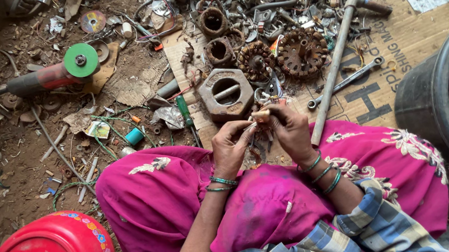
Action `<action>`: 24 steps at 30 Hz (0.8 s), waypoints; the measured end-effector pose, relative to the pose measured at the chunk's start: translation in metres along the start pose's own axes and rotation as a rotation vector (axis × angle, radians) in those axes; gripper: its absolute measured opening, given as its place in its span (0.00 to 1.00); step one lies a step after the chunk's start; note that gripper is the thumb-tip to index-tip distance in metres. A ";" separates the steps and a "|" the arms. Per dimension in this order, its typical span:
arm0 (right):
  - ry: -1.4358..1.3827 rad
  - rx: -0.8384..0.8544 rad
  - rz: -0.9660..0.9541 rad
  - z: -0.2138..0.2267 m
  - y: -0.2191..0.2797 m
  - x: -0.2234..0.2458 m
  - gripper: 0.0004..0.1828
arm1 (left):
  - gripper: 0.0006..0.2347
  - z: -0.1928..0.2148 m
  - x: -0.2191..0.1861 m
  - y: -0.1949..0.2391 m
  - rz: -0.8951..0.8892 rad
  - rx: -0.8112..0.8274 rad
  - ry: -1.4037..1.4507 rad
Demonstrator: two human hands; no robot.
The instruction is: The person sits on the ground and uses pliers and a knife to strip copper wire from small motor components. They pull the wire out, cut it, and place the copper into a nearby container while discarding the remaining parts.
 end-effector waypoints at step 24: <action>-0.741 -0.089 -0.652 0.009 -0.010 -0.046 0.16 | 0.02 0.002 -0.034 -0.005 -0.462 0.062 -0.340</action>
Point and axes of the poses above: each hand's wrist, its own y-axis away from the middle knuckle, its own z-axis out of the back of the hand, x = y × z, the point moved 1 cm from there along -y, towards the middle knuckle, and after that the axes turned 1 degree about -x, right-handed, at the moved point
